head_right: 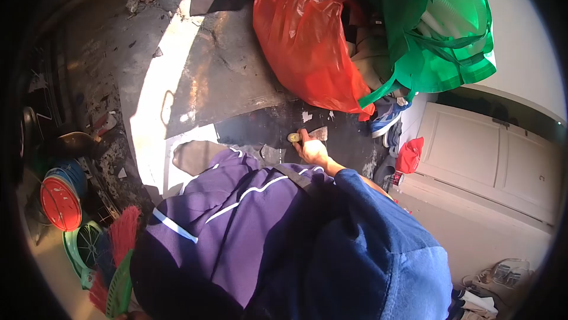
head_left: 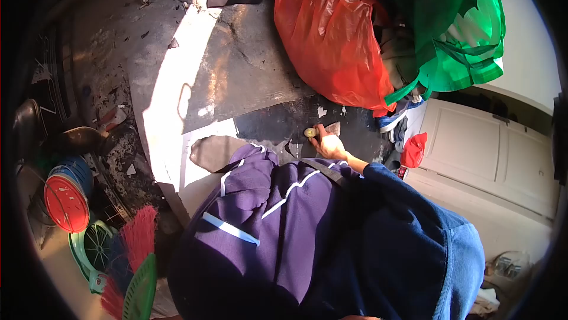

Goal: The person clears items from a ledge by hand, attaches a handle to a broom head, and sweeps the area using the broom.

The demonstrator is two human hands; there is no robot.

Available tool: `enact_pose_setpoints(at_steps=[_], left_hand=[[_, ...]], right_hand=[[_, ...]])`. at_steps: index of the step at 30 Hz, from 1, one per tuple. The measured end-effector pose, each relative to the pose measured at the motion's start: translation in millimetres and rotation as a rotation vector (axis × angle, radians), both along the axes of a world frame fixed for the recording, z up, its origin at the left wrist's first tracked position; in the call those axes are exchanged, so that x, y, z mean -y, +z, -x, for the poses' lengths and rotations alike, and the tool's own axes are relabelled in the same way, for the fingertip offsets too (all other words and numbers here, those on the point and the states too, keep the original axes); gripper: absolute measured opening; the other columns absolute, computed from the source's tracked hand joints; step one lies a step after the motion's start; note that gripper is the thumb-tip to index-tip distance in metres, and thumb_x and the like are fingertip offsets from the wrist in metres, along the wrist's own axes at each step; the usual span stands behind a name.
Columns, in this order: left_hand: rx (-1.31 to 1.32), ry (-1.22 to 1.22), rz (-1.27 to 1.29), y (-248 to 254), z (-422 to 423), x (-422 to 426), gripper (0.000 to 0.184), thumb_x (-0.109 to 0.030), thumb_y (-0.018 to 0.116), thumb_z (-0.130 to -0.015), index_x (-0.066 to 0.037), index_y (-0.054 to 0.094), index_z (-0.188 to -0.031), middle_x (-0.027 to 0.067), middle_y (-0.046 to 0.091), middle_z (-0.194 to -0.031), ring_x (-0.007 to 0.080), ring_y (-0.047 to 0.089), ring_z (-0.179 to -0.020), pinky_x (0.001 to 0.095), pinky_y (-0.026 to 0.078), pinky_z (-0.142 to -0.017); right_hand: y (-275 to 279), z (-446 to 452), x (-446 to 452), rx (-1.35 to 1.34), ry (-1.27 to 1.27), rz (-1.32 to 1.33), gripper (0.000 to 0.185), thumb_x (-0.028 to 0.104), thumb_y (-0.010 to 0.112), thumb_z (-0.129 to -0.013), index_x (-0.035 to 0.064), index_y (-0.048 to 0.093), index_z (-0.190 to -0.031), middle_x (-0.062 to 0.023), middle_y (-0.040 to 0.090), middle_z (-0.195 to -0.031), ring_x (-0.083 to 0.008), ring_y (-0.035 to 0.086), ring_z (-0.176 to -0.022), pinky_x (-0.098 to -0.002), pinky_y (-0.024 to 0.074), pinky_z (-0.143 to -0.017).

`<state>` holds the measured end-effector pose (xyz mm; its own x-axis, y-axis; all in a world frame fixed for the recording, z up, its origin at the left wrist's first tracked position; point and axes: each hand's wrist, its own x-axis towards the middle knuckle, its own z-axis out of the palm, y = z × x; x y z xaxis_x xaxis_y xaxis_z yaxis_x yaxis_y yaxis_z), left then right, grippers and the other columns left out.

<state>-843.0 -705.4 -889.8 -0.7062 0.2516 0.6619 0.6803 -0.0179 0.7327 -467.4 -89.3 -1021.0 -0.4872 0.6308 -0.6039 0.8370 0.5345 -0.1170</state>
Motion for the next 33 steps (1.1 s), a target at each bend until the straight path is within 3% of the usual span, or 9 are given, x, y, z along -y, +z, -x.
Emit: enact_pose_setpoints(at_steps=[6, 11, 14, 20, 23, 24, 28, 31, 33], left_hand=[[0.041, 0.554, -0.160, 3, -28, -48, 0.019, -0.024, 0.047, -0.089, -0.006, 0.050, -0.083, 0.0095, 0.041, -0.083, 0.0234, 0.044, -0.080, 0.0365, 0.044, -0.068], [0.138, 0.745, -0.258, 7, -60, -55, 0.026, -0.027, 0.046, -0.087, -0.007, 0.043, -0.070, 0.0081, 0.035, -0.051, 0.0218, 0.040, -0.053, 0.0366, 0.037, -0.070], [0.252, 0.665, -0.109, 12, -62, -80, 0.025, -0.026, 0.045, -0.091, -0.006, 0.042, -0.076, 0.0096, 0.038, -0.059, 0.0225, 0.044, -0.062, 0.0370, 0.037, -0.072], [0.506, 0.774, -0.020, 3, -27, -130, 0.011, -0.008, 0.047, -0.094, -0.001, 0.048, -0.085, 0.0098, 0.047, -0.077, 0.0200, 0.046, -0.073, 0.0342, 0.042, -0.076], [0.533, 0.699, -0.077, -9, -22, -120, 0.012, -0.009, 0.049, -0.093, -0.002, 0.049, -0.084, 0.0087, 0.045, -0.075, 0.0191, 0.046, -0.071, 0.0321, 0.042, -0.072], [0.538, 0.676, -0.102, -11, -23, -118, 0.012, -0.010, 0.049, -0.092, -0.002, 0.049, -0.083, 0.0082, 0.045, -0.074, 0.0189, 0.045, -0.070, 0.0315, 0.042, -0.070], [0.533, 0.615, -0.103, -21, -33, -93, 0.011, -0.009, 0.051, -0.090, -0.003, 0.050, -0.081, 0.0066, 0.046, -0.073, 0.0171, 0.044, -0.065, 0.0302, 0.042, -0.064], [0.577, 0.859, -0.199, -36, -32, -93, 0.024, -0.009, 0.054, -0.092, -0.004, 0.047, -0.069, 0.0010, 0.045, -0.066, 0.0109, 0.039, -0.058, 0.0266, 0.034, -0.054], [0.497, 0.933, -0.058, -63, -31, -56, 0.030, -0.013, 0.056, -0.093, -0.006, 0.046, -0.066, -0.0009, 0.044, -0.063, 0.0089, 0.037, -0.055, 0.0257, 0.031, -0.050]], right_hand=[[-12, -2, -37, 0.394, 0.010, -0.062, 0.046, 0.040, 0.056, -0.092, 0.0010, 0.045, -0.113, -0.0296, 0.067, -0.090, -0.0479, 0.066, -0.086, -0.0562, 0.0521, -0.075], [-3, 79, -43, 0.581, 0.194, 0.055, 0.063, 0.040, 0.064, -0.088, -0.0057, 0.048, -0.128, -0.0289, 0.065, -0.114, -0.0424, 0.063, -0.110, -0.0476, 0.0519, -0.093], [31, 189, -24, 0.282, 0.282, 0.422, 0.064, 0.045, 0.063, -0.088, -0.0035, 0.055, -0.129, -0.0249, 0.061, -0.126, -0.0385, 0.058, -0.120, -0.0450, 0.0458, -0.102], [88, 385, 79, -0.256, 0.557, 0.740, 0.040, 0.029, 0.064, -0.094, -0.0005, 0.059, -0.122, -0.0178, 0.069, -0.105, -0.0233, 0.069, -0.090, -0.0362, 0.0544, -0.078], [122, 454, 155, -0.649, 1.025, 0.833, 0.038, 0.028, 0.067, -0.092, 0.0034, 0.059, -0.119, -0.0135, 0.068, -0.108, -0.0276, 0.067, -0.094, -0.0382, 0.0538, -0.081], [145, 472, 180, -0.750, 1.074, 0.993, 0.038, 0.030, 0.064, -0.090, 0.0009, 0.060, -0.114, -0.0195, 0.068, -0.105, -0.0343, 0.066, -0.098, -0.0438, 0.0529, -0.084], [209, 503, 245, -0.696, 1.413, 1.130, 0.044, 0.031, 0.068, -0.089, 0.0014, 0.056, -0.118, -0.0157, 0.065, -0.107, -0.0297, 0.064, -0.098, -0.0393, 0.0500, -0.089], [238, 504, 279, -0.595, 1.612, 1.123, 0.044, 0.028, 0.068, -0.087, -0.0012, 0.057, -0.117, -0.0179, 0.064, -0.106, -0.0319, 0.063, -0.100, -0.0404, 0.0508, -0.087], [248, 504, 300, -0.747, 1.701, 1.093, 0.043, 0.027, 0.068, -0.086, -0.0022, 0.057, -0.116, -0.0184, 0.065, -0.102, -0.0334, 0.063, -0.101, -0.0410, 0.0511, -0.086]])
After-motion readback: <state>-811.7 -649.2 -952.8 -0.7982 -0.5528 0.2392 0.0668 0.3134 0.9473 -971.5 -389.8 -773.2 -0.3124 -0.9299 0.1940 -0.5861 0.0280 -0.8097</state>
